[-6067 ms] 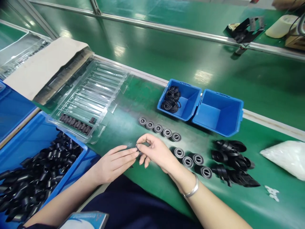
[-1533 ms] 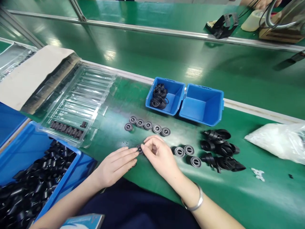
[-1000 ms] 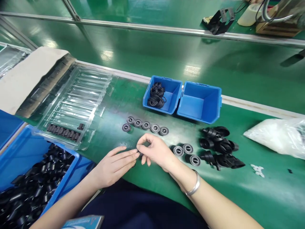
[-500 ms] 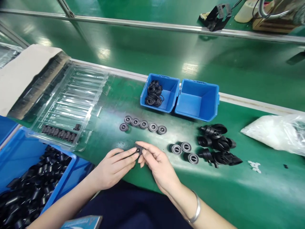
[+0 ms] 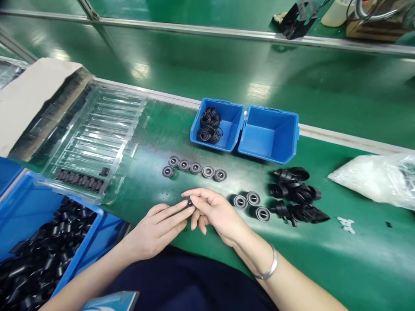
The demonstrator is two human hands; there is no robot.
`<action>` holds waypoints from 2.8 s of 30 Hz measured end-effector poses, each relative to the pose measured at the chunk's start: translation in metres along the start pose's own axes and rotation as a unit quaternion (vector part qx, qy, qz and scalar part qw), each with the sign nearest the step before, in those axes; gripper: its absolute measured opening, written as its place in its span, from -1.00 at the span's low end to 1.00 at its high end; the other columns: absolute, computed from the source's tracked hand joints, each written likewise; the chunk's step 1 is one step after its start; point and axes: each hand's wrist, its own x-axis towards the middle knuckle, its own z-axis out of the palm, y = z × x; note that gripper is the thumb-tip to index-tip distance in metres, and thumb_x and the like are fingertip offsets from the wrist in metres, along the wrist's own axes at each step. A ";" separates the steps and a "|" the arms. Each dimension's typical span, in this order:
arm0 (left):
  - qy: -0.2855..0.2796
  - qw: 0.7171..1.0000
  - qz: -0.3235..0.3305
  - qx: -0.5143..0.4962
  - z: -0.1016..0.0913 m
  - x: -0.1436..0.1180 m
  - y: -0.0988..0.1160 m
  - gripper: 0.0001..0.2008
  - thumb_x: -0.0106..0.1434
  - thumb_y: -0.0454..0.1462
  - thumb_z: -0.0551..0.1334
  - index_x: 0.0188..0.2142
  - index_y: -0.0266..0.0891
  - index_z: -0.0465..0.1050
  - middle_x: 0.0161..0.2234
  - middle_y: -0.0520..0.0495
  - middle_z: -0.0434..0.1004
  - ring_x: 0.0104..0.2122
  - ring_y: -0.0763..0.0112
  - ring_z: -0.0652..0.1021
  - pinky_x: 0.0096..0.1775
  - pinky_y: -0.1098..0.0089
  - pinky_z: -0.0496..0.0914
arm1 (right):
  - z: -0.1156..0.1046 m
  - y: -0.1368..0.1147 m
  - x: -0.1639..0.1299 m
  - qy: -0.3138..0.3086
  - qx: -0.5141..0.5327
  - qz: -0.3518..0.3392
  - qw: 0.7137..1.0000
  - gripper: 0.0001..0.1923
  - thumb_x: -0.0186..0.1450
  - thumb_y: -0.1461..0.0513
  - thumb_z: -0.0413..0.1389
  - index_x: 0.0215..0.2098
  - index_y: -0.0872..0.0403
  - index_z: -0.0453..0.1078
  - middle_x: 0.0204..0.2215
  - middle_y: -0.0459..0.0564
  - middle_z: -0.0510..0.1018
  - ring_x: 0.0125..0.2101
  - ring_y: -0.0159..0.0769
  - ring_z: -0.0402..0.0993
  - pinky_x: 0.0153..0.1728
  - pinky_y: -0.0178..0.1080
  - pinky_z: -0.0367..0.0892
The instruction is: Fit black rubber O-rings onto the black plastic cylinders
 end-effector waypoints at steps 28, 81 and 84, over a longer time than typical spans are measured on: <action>0.045 0.994 -0.056 0.088 0.005 0.004 -0.009 -0.78 0.37 -0.42 0.09 -0.11 -0.31 0.49 0.23 -0.13 0.31 0.28 0.12 0.23 0.12 0.13 0.21 | 0.001 0.030 -0.014 0.123 -0.180 -0.236 0.947 -0.71 0.43 0.17 -0.01 0.10 -0.03 0.28 -0.12 0.08 0.50 -0.50 -0.41 0.48 -0.55 -0.29 0.46; 0.177 0.961 -0.177 -0.121 -0.007 0.003 -0.001 -0.73 0.32 -0.44 0.15 -0.02 -0.24 0.45 -0.14 -0.13 0.60 -0.13 0.37 0.58 -0.07 0.34 0.50 | -0.002 -0.006 -0.014 0.127 -0.239 -0.153 0.950 -0.67 0.31 0.04 0.13 -0.47 0.10 0.33 -0.13 0.06 0.38 -0.58 -0.55 0.22 -0.64 -0.35 0.16; 0.178 0.965 -0.157 -0.109 -0.003 0.002 -0.002 -0.72 0.31 -0.45 0.16 -0.01 -0.25 0.44 -0.11 -0.16 0.59 -0.10 0.35 0.58 -0.06 0.30 0.50 | -0.002 -0.006 -0.013 0.128 -0.246 -0.154 0.948 -0.67 0.30 0.04 0.14 -0.48 0.10 0.33 -0.13 0.07 0.39 -0.58 -0.54 0.22 -0.64 -0.35 0.17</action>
